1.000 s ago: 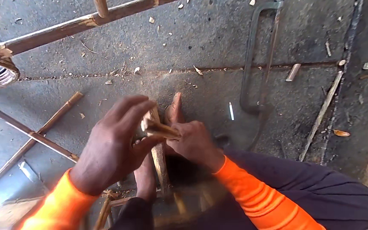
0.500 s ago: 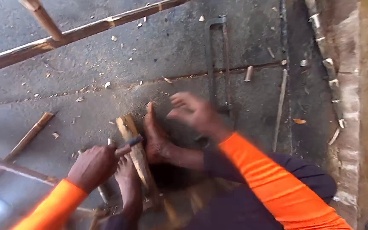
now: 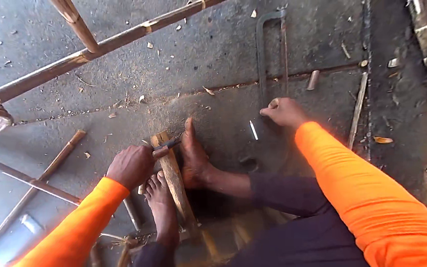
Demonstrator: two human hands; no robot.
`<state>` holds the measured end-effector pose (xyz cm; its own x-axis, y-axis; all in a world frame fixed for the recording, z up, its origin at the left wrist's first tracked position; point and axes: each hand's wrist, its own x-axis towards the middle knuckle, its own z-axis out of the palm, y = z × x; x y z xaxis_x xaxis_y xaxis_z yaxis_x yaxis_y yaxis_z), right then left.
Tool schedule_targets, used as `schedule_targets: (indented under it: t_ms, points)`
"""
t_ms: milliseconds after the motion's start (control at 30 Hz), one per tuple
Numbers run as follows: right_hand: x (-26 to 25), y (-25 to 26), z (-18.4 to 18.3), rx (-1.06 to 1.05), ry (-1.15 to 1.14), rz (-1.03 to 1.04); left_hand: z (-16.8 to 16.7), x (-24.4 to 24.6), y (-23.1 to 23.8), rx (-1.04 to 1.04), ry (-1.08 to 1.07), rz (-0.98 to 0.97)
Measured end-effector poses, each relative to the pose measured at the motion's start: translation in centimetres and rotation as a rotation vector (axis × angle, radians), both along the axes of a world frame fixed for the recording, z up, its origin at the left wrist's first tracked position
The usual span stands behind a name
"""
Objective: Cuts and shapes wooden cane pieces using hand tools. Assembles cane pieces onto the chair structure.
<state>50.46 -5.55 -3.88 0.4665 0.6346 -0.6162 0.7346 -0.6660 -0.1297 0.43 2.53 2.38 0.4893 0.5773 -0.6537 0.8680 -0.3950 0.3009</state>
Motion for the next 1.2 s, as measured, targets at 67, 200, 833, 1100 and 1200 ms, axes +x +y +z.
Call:
schedule_targets:
  t_ms: [67,200,833,1100,1200]
  points:
    - [-1.9,-0.8,0.6,0.107,-0.041,-0.15,0.2,0.0,0.1,-0.02,0.016,-0.004]
    - [-8.8,-1.1,6.2,0.543,-0.08,-0.281,0.2,0.6,0.3,-0.018,0.073,0.007]
    - [-35.6,-18.3,17.8,0.746,0.782,-0.55,1.6,2.8,2.5,-0.097,0.263,-0.052]
    - [-36.8,-19.0,19.2,0.73,0.797,-0.593,0.0,1.6,1.7,-0.035,0.183,-0.03]
    - [-36.9,-15.9,17.5,0.705,0.736,-0.556,0.3,2.0,1.7,-0.05,0.178,-0.014]
